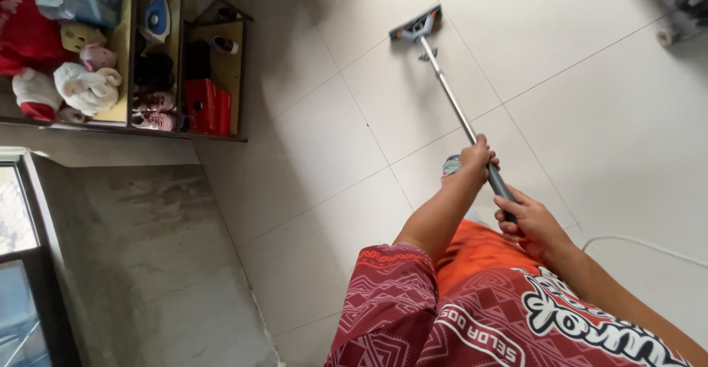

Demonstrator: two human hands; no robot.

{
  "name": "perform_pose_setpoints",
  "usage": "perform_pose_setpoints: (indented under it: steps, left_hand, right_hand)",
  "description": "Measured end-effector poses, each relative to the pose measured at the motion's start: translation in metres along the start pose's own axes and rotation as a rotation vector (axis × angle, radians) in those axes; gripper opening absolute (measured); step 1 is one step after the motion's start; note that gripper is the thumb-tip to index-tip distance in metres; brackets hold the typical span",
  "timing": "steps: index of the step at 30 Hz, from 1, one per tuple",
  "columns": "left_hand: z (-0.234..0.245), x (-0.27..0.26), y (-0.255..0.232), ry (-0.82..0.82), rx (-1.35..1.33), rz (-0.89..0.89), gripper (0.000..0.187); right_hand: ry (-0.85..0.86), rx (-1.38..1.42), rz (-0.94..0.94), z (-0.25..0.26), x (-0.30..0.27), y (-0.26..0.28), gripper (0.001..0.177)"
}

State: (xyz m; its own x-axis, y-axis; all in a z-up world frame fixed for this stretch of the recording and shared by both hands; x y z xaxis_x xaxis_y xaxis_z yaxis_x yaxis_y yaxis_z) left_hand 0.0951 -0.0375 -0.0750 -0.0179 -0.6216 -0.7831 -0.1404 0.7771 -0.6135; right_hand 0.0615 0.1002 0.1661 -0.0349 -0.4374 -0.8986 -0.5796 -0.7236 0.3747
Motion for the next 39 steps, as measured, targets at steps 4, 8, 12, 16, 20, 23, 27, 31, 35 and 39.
perform_pose_setpoints:
  steps: [4,8,12,16,20,23,27,31,35,39]
  left_hand:
    - [0.001,-0.075,0.051,-0.02,-0.037,0.022,0.046]
    - [0.002,-0.148,0.092,-0.107,-0.102,0.053,0.044]
    - [0.005,-0.229,0.078,-0.207,-0.126,0.251,0.042]
    - [0.01,-0.236,0.083,-0.217,-0.096,0.251,0.043]
    - [0.017,-0.212,0.077,-0.197,-0.03,0.237,0.045]
    - [0.019,-0.182,0.064,-0.176,0.064,0.223,0.046]
    - [0.025,-0.162,0.025,-0.167,0.111,0.255,0.042]
    - [0.034,-0.125,-0.016,-0.162,0.139,0.264,0.043]
    - [0.052,-0.075,-0.06,-0.132,0.136,0.246,0.046]
    - [0.073,-0.013,-0.096,-0.121,0.164,0.203,0.046]
  right_hand:
    - [0.018,0.051,0.004,0.065,-0.026,-0.06,0.058]
    - [0.033,0.079,0.013,0.117,-0.061,-0.106,0.051]
    - [0.099,0.113,-0.094,0.135,-0.099,-0.123,0.057]
    - [0.07,0.125,-0.104,0.136,-0.102,-0.135,0.066]
    - [0.06,0.107,-0.095,0.115,-0.1,-0.123,0.061]
    - [0.048,0.096,-0.101,0.094,-0.092,-0.105,0.063]
    - [-0.009,0.068,-0.118,0.058,-0.077,-0.079,0.069]
    - [-0.013,0.049,-0.15,0.013,-0.055,-0.046,0.068]
    - [-0.005,0.035,-0.12,-0.034,-0.007,-0.026,0.074]
    - [-0.013,0.025,-0.093,-0.089,0.031,0.0,0.073]
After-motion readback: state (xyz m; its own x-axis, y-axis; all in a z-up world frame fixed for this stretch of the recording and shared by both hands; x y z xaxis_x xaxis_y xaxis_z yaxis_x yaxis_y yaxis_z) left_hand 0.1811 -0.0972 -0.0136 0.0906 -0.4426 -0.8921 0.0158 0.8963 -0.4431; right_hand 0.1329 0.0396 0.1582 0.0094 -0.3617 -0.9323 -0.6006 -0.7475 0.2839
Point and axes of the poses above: each hand's wrist, its own x-axis towards the middle knuckle, its own z-axis out of the back of the hand, y = z × x, the point moved 3 cm from there along x, towards the middle knuckle, and after that the axes turned 8 degrees about -z, right-handed, at the moved point
